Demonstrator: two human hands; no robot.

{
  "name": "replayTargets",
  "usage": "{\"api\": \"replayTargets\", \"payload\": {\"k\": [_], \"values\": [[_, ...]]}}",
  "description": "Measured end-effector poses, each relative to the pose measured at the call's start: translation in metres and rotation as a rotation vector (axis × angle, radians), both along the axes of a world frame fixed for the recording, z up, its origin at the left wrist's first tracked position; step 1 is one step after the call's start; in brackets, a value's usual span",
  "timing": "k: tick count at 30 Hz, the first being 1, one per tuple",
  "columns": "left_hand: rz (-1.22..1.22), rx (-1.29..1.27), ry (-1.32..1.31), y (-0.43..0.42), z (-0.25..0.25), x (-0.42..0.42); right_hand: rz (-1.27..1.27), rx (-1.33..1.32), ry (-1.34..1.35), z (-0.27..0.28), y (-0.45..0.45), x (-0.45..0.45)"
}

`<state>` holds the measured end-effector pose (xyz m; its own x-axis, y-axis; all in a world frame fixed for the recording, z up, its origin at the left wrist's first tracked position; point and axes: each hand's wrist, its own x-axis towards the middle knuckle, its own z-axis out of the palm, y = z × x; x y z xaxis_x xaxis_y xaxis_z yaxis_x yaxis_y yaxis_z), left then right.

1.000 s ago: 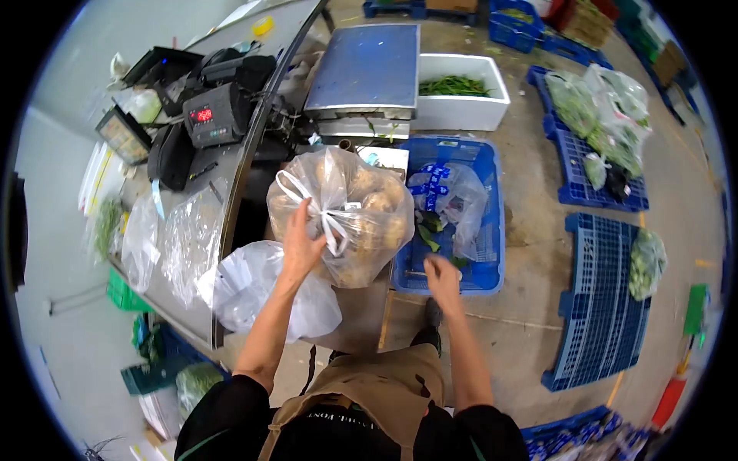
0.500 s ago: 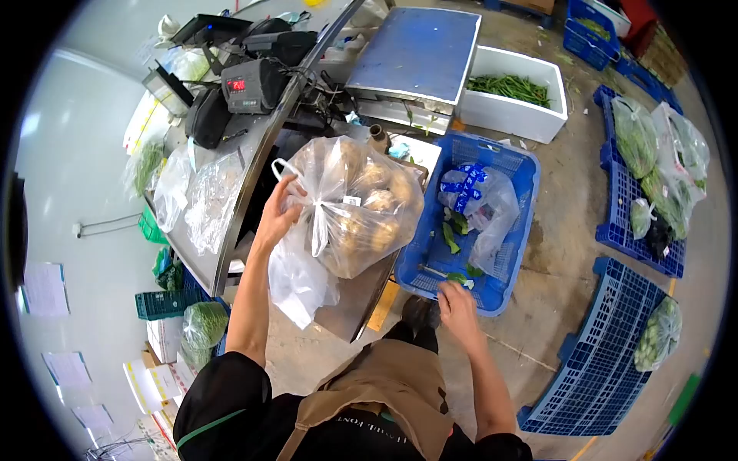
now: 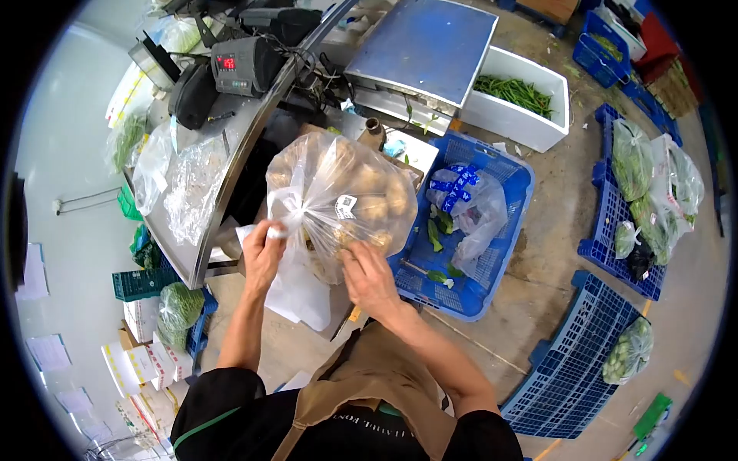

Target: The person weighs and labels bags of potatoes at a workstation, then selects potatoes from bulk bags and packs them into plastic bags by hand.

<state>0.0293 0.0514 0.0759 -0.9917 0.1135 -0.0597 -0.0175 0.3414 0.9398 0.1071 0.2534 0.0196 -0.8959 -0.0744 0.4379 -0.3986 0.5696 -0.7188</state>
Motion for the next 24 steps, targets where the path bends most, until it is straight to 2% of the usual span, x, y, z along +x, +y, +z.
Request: {"api": "replayTargets", "payload": {"k": [2, 5, 8, 12, 15, 16, 18, 19, 23, 24], "values": [[-0.17, -0.289, 0.086, -0.009, 0.014, 0.021, -0.013, 0.0, 0.016, 0.004, -0.017, -0.009], [-0.238, -0.179, 0.104, -0.011, 0.025, 0.04, 0.023, 0.011, -0.003, 0.005, -0.04, -0.02], [-0.153, -0.089, -0.046, -0.006, 0.034, 0.05, 0.025, -0.033, -0.042, 0.005, -0.063, -0.032], [-0.157, -0.084, -0.015, -0.01, 0.033, 0.046, 0.051, 0.048, -0.173, 0.005, -0.083, -0.039], [-0.077, -0.02, -0.038, -0.012, 0.029, 0.043, -0.043, 0.046, -0.121, 0.013, -0.077, -0.038], [-0.005, 0.073, -0.078, -0.011, 0.031, 0.04, -0.092, 0.058, -0.085, 0.014, -0.073, -0.036], [0.145, 0.262, -0.148, -0.008, 0.037, 0.027, -0.169, 0.085, -0.179, 0.013, -0.056, -0.036], [0.164, 0.277, -0.131, -0.01, 0.036, 0.021, -0.207, 0.097, -0.228, 0.011, -0.047, -0.034], [0.372, 0.336, -0.163, -0.009, 0.036, -0.003, -0.058, 0.054, -0.313, -0.017, -0.022, -0.042], [0.342, 0.364, -0.148, -0.013, 0.034, -0.01, -0.058, 0.047, -0.314, -0.018, -0.022, -0.043]]}}
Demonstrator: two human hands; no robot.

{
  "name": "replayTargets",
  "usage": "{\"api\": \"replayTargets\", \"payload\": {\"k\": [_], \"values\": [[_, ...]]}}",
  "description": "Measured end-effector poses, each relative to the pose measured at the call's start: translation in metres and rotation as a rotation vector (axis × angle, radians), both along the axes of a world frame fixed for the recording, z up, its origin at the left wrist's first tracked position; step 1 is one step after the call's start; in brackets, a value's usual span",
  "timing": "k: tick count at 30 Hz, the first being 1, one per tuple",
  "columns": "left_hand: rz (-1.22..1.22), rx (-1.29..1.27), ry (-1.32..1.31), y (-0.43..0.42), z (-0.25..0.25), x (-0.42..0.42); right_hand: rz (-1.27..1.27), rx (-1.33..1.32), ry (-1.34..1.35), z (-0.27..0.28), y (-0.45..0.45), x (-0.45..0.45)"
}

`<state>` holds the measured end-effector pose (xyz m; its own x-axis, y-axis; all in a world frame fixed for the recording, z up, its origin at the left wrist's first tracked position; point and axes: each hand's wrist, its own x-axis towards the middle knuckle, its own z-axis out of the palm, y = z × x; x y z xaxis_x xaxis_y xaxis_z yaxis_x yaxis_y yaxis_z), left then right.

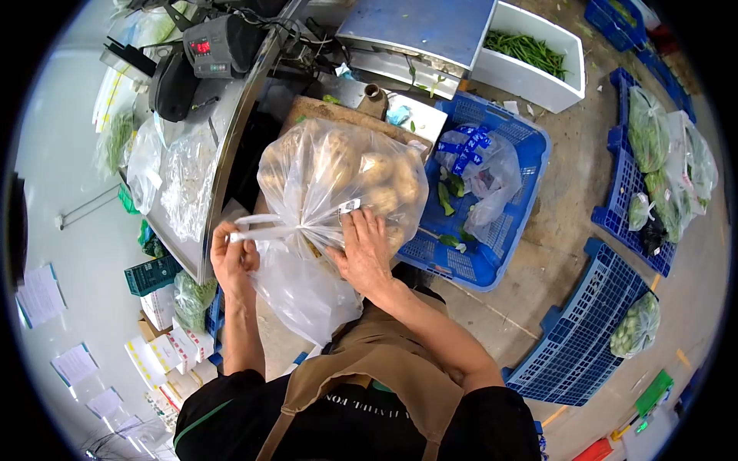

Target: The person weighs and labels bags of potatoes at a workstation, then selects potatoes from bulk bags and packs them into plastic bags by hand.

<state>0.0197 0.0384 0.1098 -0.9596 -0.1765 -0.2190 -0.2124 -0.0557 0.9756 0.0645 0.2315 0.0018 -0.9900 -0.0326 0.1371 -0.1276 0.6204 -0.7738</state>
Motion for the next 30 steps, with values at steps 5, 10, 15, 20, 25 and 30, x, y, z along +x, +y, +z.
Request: {"api": "replayTargets", "payload": {"k": [5, 10, 15, 20, 25, 30], "values": [[0.031, 0.041, -0.001, 0.002, -0.003, -0.023, -0.008, -0.016, -0.057, 0.005, -0.013, 0.001], [0.014, 0.112, -0.136, -0.003, -0.009, -0.038, -0.031, 0.039, -0.013, 0.01, -0.011, 0.024], [-0.063, 0.074, -0.136, -0.005, -0.016, -0.036, -0.126, -0.175, 0.054, 0.003, 0.005, 0.027], [-0.13, 0.0, -0.141, -0.005, -0.015, -0.032, -0.232, -0.346, -0.071, -0.018, 0.031, -0.007], [-0.161, -0.028, -0.13, 0.0, -0.019, -0.025, -0.097, -0.104, -0.346, -0.035, 0.022, -0.061], [-0.279, -0.202, -0.127, 0.018, -0.017, -0.013, -0.109, 0.157, -0.274, -0.06, 0.017, -0.081]]}}
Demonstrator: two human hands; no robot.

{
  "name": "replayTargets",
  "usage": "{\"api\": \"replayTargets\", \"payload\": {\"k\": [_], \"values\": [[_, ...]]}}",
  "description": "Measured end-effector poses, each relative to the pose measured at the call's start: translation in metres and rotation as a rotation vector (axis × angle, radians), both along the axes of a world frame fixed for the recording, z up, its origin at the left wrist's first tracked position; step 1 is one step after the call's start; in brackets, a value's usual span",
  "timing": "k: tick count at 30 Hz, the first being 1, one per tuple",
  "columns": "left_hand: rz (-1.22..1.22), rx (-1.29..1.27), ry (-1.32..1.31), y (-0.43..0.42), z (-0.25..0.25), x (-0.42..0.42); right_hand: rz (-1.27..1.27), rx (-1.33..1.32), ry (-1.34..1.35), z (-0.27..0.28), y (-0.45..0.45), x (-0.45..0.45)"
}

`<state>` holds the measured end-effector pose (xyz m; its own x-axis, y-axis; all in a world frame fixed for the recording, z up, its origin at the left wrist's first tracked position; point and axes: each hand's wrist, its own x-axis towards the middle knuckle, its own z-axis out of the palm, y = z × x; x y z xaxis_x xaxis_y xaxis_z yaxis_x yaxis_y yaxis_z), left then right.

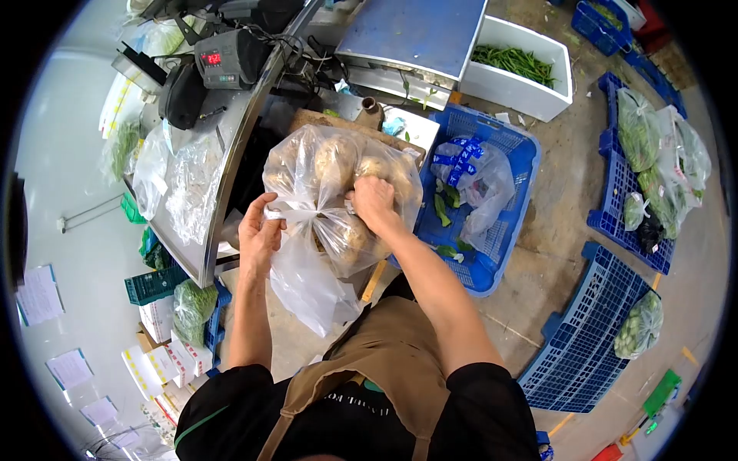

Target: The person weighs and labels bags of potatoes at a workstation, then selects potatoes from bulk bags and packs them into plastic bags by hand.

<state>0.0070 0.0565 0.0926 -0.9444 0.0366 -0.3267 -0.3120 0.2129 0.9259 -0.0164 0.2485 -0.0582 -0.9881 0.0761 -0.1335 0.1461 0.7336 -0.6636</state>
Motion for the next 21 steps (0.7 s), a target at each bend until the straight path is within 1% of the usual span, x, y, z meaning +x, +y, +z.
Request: {"api": "replayTargets", "payload": {"k": [2, 5, 8, 11, 14, 15, 17, 18, 19, 21], "values": [[0.016, 0.019, 0.037, -0.002, 0.002, 0.002, -0.01, -0.058, 0.032, 0.002, 0.009, 0.003], [0.106, 0.034, 0.049, -0.002, 0.007, 0.003, 0.079, -0.363, 0.032, 0.029, 0.021, 0.028], [0.148, 0.071, -0.094, -0.016, -0.004, 0.002, 0.183, -0.312, 0.321, 0.015, -0.012, 0.072], [0.129, 0.104, -0.218, -0.01, 0.014, 0.008, 0.342, -0.3, -0.026, 0.071, 0.007, 0.073], [-0.132, 0.051, -0.105, 0.006, 0.049, 0.03, 0.194, -0.068, 0.324, 0.084, -0.014, 0.087], [-0.216, -0.088, -0.031, 0.017, 0.061, 0.043, 0.16, -0.087, 0.519, 0.096, -0.024, 0.089], [-0.403, -0.1, 0.116, 0.012, 0.052, 0.057, 0.169, -0.331, 0.593, 0.102, -0.047, 0.089], [-0.498, -0.108, 0.192, 0.017, 0.055, 0.061, 0.173, -0.454, 0.632, 0.104, -0.053, 0.091], [-0.442, -0.059, 0.068, 0.025, 0.077, 0.065, 0.151, -0.47, 0.672, 0.106, -0.055, 0.094], [-0.504, -0.071, 0.08, 0.028, 0.078, 0.075, 0.102, -0.504, 0.761, 0.11, -0.056, 0.097]]}}
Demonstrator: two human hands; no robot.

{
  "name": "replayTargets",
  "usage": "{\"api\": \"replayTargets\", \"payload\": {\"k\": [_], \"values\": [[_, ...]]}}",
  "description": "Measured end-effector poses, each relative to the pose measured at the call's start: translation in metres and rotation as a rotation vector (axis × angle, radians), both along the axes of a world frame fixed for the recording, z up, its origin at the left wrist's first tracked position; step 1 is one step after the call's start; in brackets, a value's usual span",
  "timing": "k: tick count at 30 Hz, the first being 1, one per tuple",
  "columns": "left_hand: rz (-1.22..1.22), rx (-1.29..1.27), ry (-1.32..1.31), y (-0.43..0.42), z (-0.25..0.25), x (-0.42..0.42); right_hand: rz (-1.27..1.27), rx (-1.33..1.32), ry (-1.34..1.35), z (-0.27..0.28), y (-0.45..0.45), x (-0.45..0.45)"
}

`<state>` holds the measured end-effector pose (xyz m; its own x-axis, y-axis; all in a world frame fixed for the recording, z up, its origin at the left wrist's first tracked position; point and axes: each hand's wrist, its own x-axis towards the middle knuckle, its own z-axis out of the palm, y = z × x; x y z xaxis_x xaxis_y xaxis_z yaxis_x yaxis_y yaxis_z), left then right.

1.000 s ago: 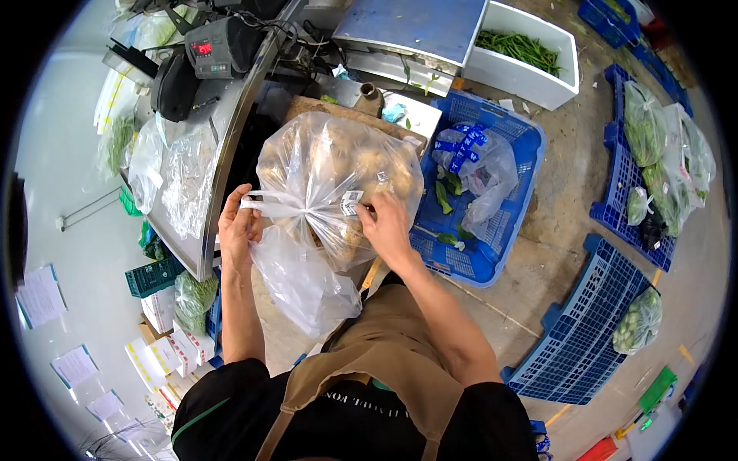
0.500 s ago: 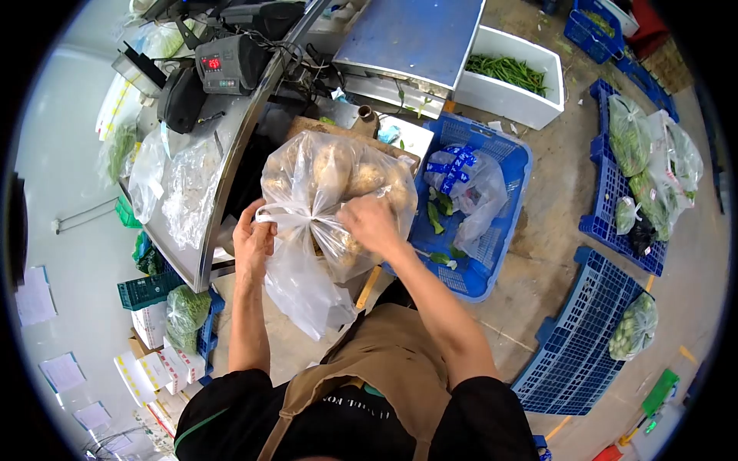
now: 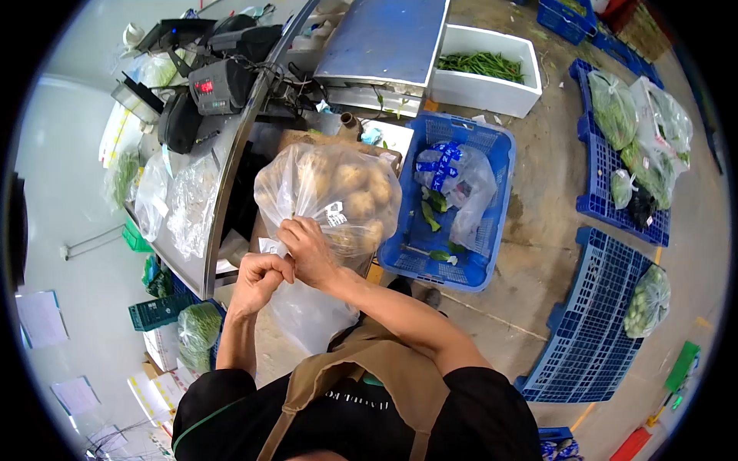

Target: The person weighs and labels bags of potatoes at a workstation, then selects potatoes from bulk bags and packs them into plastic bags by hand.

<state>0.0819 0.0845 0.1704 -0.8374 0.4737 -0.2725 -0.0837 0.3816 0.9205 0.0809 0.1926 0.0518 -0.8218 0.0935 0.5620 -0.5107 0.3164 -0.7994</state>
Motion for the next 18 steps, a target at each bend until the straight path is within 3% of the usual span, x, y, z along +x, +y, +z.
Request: {"api": "replayTargets", "payload": {"k": [3, 7, 8, 11, 15, 18], "values": [[-0.138, -0.017, 0.052, 0.012, 0.008, 0.013, 0.356, -0.319, -0.113, -0.002, 0.01, 0.007], [-0.367, -0.008, 0.123, 0.035, 0.028, 0.03, 0.279, -0.229, -0.275, 0.018, 0.029, 0.045], [-0.414, -0.011, 0.193, 0.04, 0.029, 0.034, 0.253, -0.32, -0.271, 0.03, 0.037, 0.057], [-0.505, 0.004, 0.108, 0.065, 0.043, 0.057, 0.224, -0.325, -0.378, 0.031, 0.047, 0.094], [-0.763, -0.004, 0.094, 0.101, 0.054, 0.099, 0.193, -0.14, -0.559, 0.049, 0.09, 0.158], [-0.792, -0.096, -0.038, 0.138, 0.05, 0.151, 0.039, -0.169, -0.49, 0.042, 0.123, 0.219]]}}
